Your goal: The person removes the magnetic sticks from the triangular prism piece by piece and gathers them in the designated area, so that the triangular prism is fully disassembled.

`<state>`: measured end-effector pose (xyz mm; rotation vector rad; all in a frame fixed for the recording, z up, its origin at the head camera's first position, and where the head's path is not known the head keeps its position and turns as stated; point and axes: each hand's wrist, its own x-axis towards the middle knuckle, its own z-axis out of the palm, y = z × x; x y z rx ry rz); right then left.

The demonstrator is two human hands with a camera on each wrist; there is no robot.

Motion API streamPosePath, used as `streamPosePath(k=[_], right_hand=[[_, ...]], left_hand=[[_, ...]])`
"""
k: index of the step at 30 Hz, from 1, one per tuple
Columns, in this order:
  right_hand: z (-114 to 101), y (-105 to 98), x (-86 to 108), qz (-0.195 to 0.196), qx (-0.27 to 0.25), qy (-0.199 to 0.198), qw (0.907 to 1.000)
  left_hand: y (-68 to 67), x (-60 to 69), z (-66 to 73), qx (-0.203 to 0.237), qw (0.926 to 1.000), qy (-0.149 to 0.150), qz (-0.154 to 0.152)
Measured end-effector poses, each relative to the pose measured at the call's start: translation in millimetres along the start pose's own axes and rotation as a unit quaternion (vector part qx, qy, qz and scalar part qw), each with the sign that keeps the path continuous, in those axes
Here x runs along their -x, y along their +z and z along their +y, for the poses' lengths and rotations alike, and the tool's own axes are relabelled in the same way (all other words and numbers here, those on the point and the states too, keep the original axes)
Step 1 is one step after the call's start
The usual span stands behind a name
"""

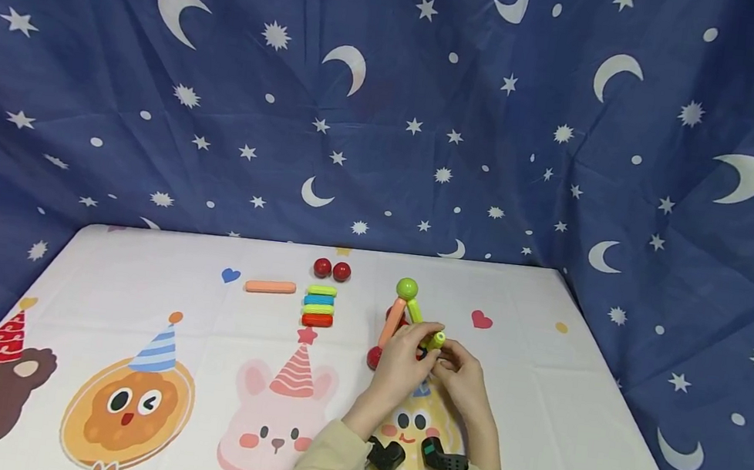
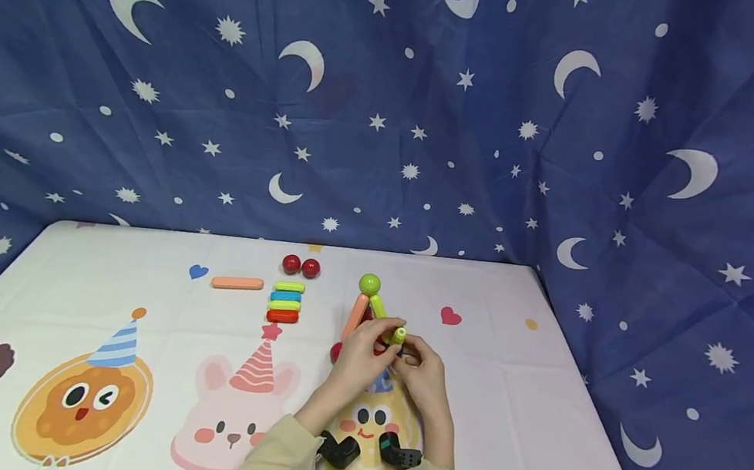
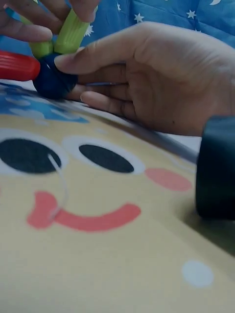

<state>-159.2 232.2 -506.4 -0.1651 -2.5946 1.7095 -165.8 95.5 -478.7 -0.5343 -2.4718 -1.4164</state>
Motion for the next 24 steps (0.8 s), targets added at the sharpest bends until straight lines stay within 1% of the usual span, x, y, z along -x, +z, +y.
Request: streamPosePath(k=[7, 13, 19, 24], right_hand=[[-0.6, -0.5, 0.3, -0.002, -0.002, -0.001, 1.0], [-2.4, -0.4, 1.6, 0.004, 0.006, -0.005, 1.0], [-3.0, -0.6, 1.8, 0.005, 0.019, -0.01, 0.9998], [-2.5, -1.1, 2.2, 0.007, 0.025, -0.018, 0.9995]], left_hand=[[5.7, 2.2, -0.8, -0.03, 0.9993, 0.016, 0.012], [3.4, 3.2, -2.3, -0.061, 0.9976, 0.025, 0.023], [-1.8, 4.8, -3.3, -0.055, 0.9982, 0.016, 0.016], [-2.5, 5.4, -4.3, -0.044, 0.9989, 0.015, 0.013]])
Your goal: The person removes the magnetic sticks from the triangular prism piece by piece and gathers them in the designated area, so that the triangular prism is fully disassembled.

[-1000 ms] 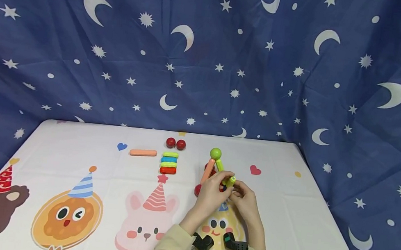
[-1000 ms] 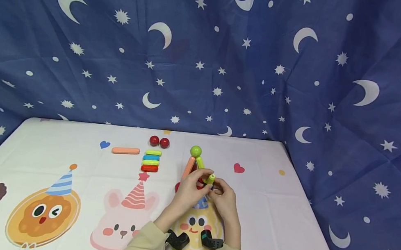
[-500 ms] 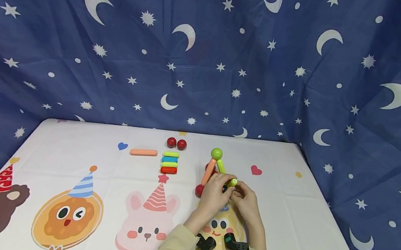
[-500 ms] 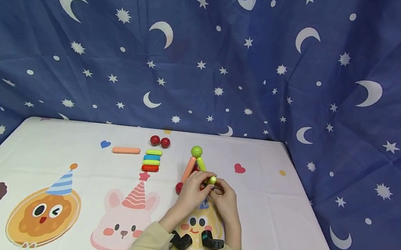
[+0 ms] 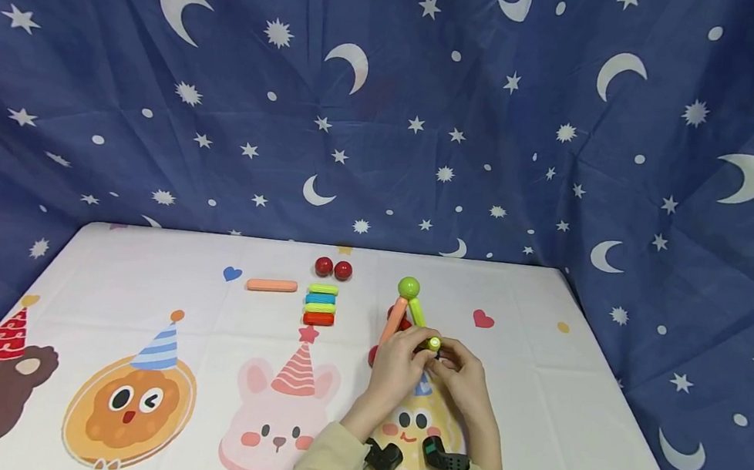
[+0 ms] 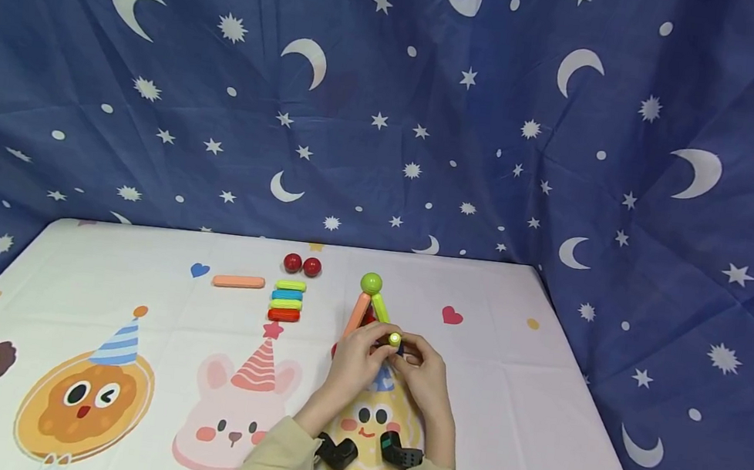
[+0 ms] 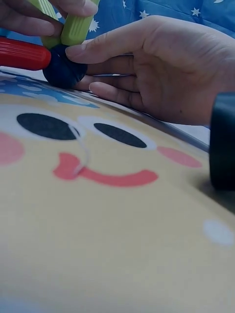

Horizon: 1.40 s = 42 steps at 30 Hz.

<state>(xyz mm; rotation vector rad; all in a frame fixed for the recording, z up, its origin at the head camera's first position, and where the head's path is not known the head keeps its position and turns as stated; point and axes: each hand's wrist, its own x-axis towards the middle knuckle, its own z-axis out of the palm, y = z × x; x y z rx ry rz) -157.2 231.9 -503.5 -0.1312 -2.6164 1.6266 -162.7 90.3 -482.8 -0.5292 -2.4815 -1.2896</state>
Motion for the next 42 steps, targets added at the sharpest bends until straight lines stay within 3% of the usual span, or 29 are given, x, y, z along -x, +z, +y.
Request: streamPosePath(k=[13, 22, 25, 33, 42], right_hand=[[2, 0, -0.7, -0.002, -0.003, 0.005, 1.0], [0, 0, 0.6, -0.016, -0.016, 0.011, 0.9997], [0, 0, 0.3, -0.014, -0.015, 0.016, 0.9997], [-1, 1, 0.2, -0.012, -0.003, 0.031, 0.9994], [-1, 1, 0.5, -0.009, 0.001, 0.033, 0.9994]], left_hand=[[-1.7, 2.3, -2.5, 0.104, 0.9935, -0.043, -0.015], [-26.9, 2.1, 1.5, 0.187, 0.9795, -0.066, -0.037], [-37.3, 3.7, -0.2, 0.188, 0.9791, -0.065, -0.044], [-66.0, 7.2, -5.8, 0.149, 0.9869, -0.044, -0.044], [-93.0, 11.2, -23.6, 0.089, 0.9919, -0.082, -0.039]])
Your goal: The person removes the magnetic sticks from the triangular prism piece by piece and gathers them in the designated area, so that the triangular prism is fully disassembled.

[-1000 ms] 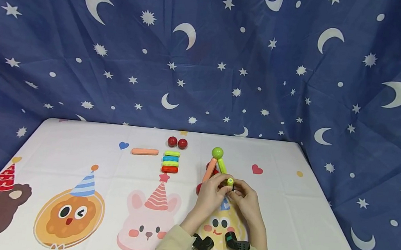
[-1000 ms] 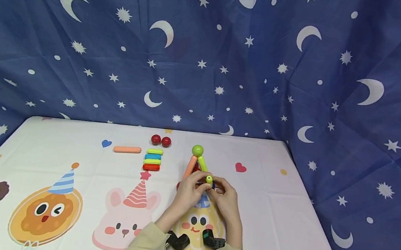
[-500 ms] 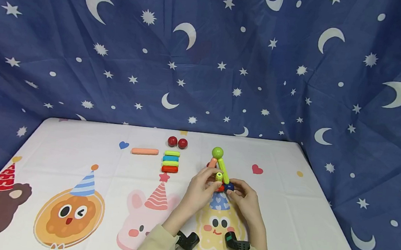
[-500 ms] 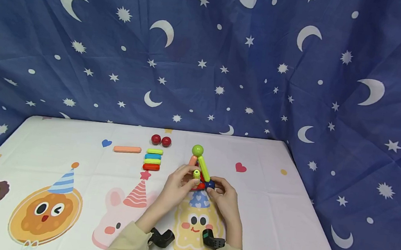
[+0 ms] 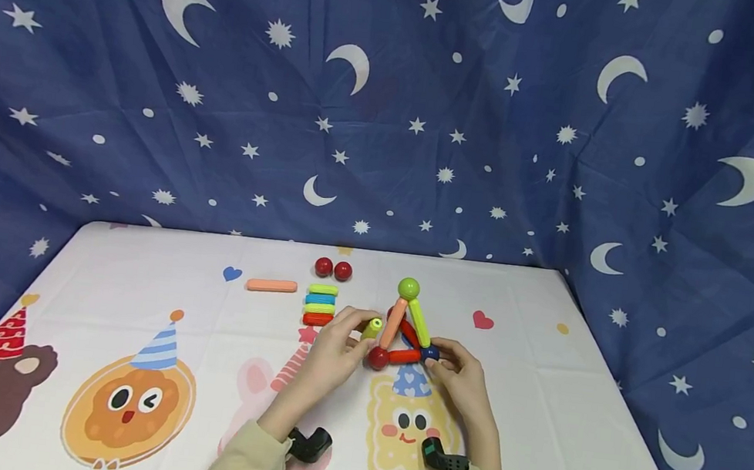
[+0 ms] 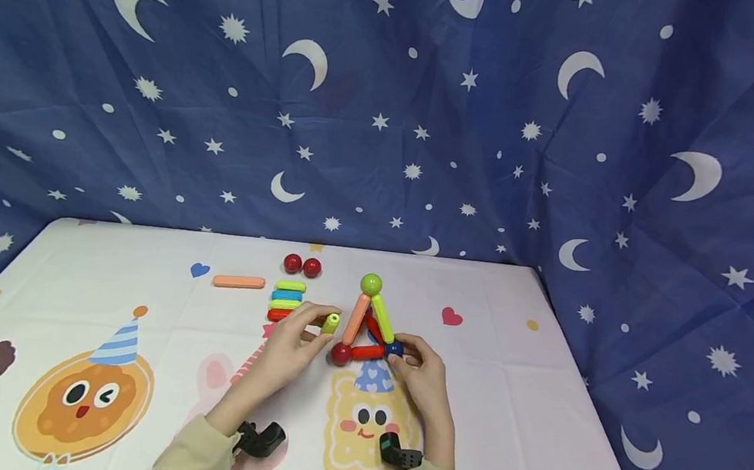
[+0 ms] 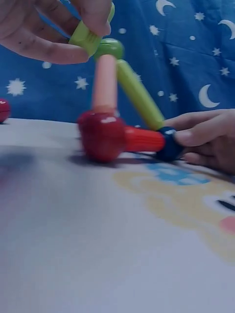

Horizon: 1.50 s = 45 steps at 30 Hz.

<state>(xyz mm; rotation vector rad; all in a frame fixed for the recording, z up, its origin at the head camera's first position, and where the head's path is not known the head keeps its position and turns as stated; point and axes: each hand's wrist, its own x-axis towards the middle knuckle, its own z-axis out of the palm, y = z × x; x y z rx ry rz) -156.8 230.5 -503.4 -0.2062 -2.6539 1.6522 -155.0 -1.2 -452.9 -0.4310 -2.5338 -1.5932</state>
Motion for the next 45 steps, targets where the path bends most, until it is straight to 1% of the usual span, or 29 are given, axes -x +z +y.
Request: streamPosePath(k=[5, 8, 11, 16, 21, 24, 28, 32, 36, 40, 43, 45], right_hand=[[0, 0, 0.7, -0.001, -0.001, -0.001, 1.0], [1, 1, 0.4, -0.001, -0.001, 0.0, 1.0], [1, 1, 0.4, -0.001, 0.0, 0.002, 1.0], [-1, -1, 1.1, -0.003, 0.004, 0.001, 1.0], [-2, -2, 0.7, -0.003, 0.006, 0.0, 1.0], [-1, -1, 0.5, -0.004, 0.007, 0.0, 1.0], [-1, 0, 0.7, -0.004, 0.006, 0.004, 1.0], [-1, 0, 0.5, -0.002, 0.007, 0.004, 1.0], [0, 0, 0.3, 0.0, 0.01, 0.0, 0.9999], [-1, 0, 0.9, -0.001, 0.01, -0.001, 1.0], [-1, 0, 1.2, -0.002, 0.011, -0.001, 0.9999], [-1, 0, 0.9, -0.003, 0.01, 0.002, 0.9999]], left_hand=[[-15.9, 2.0, -14.4, -0.018, 0.9995, -0.013, 0.025], [-24.0, 2.1, -24.0, -0.031, 0.9986, -0.017, 0.04], [-30.9, 1.0, -33.5, -0.047, 0.9975, -0.018, 0.049], [-40.5, -1.3, -45.7, -0.072, 0.9956, -0.031, 0.05], [-47.3, -2.1, -55.1, -0.102, 0.9925, -0.056, 0.036], [-50.3, -2.0, -58.1, -0.124, 0.9893, -0.073, 0.026], [-52.0, -1.5, -60.3, -0.154, 0.9839, -0.09, 0.0], [-51.1, -1.3, -61.6, -0.171, 0.9801, -0.1, -0.019], [-50.0, -1.1, -61.6, -0.177, 0.9795, -0.095, -0.016], [-50.4, -0.7, -61.1, -0.186, 0.9781, -0.094, -0.006], [-51.5, -0.3, -60.2, -0.187, 0.9766, -0.106, 0.005], [-52.3, -0.3, -60.1, -0.187, 0.9763, -0.108, 0.013]])
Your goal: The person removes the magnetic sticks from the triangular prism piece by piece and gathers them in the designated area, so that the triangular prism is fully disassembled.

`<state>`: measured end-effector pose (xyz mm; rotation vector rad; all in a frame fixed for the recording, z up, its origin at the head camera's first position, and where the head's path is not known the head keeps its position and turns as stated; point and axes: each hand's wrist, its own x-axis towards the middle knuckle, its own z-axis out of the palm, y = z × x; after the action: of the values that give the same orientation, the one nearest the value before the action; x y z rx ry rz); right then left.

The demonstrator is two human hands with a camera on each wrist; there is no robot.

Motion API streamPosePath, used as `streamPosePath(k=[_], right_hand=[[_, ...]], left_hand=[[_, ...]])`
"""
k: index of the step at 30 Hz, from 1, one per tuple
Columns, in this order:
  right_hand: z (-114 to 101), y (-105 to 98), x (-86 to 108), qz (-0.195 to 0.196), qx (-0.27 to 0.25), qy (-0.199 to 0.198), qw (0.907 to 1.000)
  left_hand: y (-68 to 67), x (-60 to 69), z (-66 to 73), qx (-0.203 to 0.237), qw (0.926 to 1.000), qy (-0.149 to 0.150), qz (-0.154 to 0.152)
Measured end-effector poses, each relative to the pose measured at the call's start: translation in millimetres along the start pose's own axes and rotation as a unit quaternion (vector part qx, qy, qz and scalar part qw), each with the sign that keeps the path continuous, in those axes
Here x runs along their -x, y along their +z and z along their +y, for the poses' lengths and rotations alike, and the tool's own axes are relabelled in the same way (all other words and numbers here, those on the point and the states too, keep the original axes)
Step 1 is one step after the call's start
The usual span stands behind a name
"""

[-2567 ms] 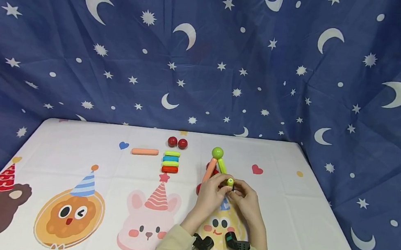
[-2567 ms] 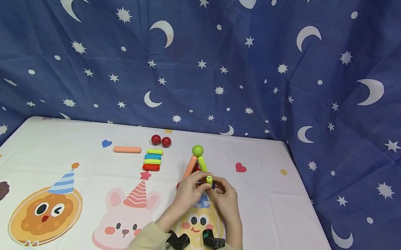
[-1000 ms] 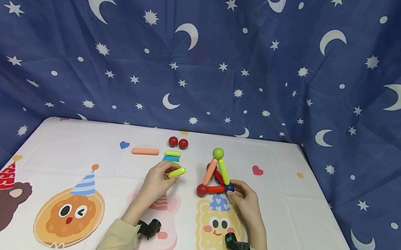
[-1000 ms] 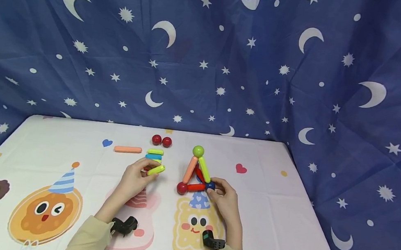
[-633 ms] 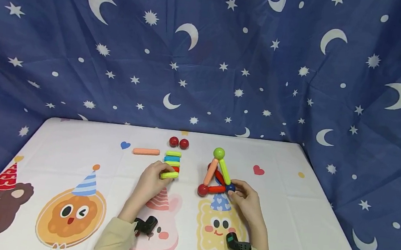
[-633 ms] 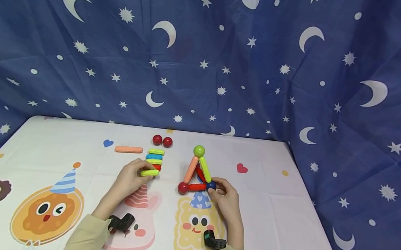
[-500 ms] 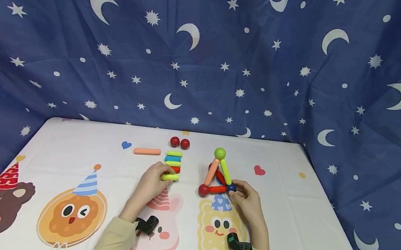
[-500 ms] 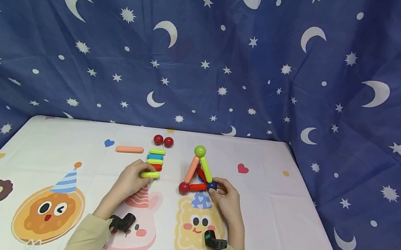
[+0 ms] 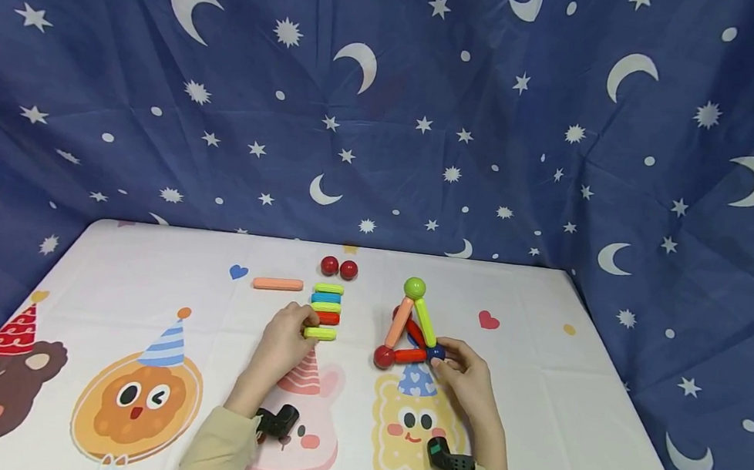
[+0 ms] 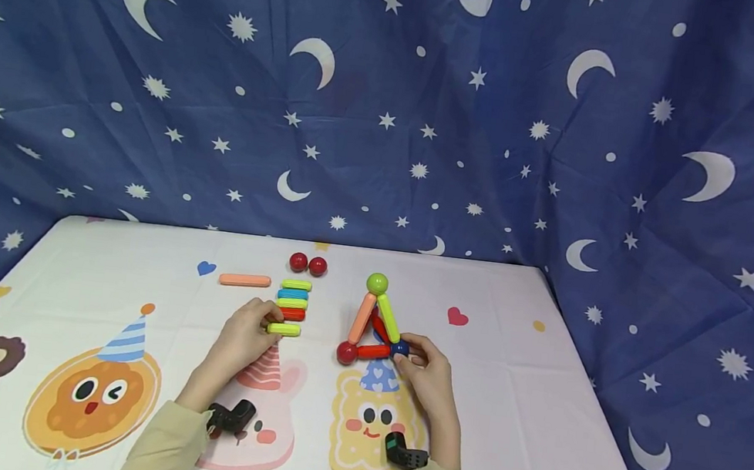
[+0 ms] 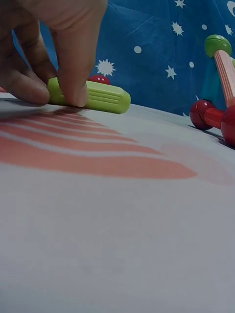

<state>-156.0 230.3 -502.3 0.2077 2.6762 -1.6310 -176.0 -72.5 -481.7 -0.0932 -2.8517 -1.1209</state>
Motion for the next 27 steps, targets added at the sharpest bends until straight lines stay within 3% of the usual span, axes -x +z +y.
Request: streamPosePath(k=[7, 17, 27], right_hand=[[-0.1, -1.0, -0.8, -0.004, -0.007, 0.004, 1.0], [1.5, 0.3, -1.3, -0.003, -0.007, 0.0, 1.0], [0.1, -0.5, -1.0, -0.006, -0.022, 0.001, 0.9997]], left_hand=[[-0.4, -2.8, -3.2, 0.016, 0.9996, -0.02, 0.016], [2.4, -4.2, -3.4, 0.02, 0.999, -0.018, 0.035], [-3.1, -1.9, -1.4, 0.019, 0.9988, -0.03, 0.034]])
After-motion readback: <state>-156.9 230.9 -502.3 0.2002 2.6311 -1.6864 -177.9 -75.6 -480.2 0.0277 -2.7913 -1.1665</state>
